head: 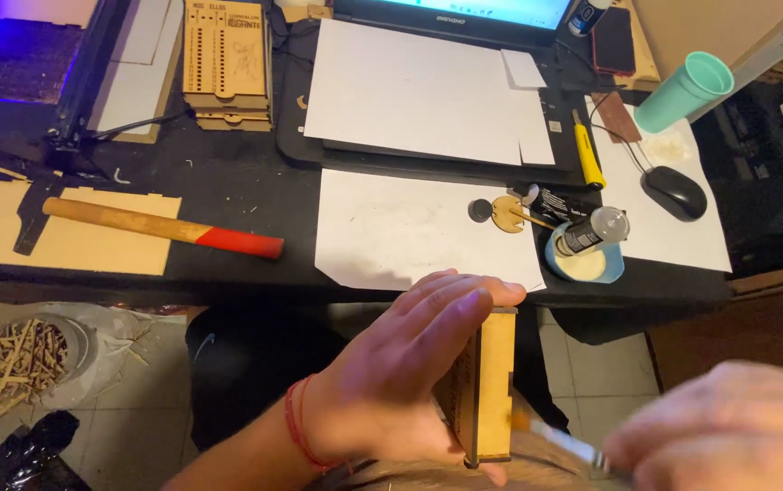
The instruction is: Applying a layer of varnish to the exterior of a small laser-cut wooden box using a paintbrush.
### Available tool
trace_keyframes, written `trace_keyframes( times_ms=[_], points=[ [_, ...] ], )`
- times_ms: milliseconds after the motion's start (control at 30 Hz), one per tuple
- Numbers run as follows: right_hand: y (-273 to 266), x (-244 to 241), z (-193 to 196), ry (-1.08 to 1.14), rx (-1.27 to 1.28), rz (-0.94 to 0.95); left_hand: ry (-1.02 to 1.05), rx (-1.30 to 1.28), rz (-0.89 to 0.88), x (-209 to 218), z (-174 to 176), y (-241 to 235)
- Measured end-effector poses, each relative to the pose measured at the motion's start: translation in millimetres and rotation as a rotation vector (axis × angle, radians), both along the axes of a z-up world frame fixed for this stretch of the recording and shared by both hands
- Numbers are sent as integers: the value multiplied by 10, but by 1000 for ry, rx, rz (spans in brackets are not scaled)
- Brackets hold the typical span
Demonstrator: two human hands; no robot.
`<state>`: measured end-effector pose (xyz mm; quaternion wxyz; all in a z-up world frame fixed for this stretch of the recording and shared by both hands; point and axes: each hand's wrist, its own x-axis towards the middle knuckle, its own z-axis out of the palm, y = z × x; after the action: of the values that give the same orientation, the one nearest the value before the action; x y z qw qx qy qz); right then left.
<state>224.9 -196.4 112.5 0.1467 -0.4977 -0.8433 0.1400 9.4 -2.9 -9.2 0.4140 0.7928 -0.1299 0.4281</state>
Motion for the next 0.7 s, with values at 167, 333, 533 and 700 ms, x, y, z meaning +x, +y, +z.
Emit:
trace_keyframes(
  times_ms=[167, 333, 533, 700],
  points=[
    [-31, -27, -126, 89, 236, -146, 15, -1, -9, -23, 13, 2],
    [56, -76, -58, 5, 87, 7, -9, -18, -29, -14, 1, -6],
    [-19, -156, 32, 213, 41, -470, 11, 2, -35, -1, 0, -46],
    [171, -97, -87, 155, 194, -46, 52, 6, -5, -42, 6, -39]
  ],
)
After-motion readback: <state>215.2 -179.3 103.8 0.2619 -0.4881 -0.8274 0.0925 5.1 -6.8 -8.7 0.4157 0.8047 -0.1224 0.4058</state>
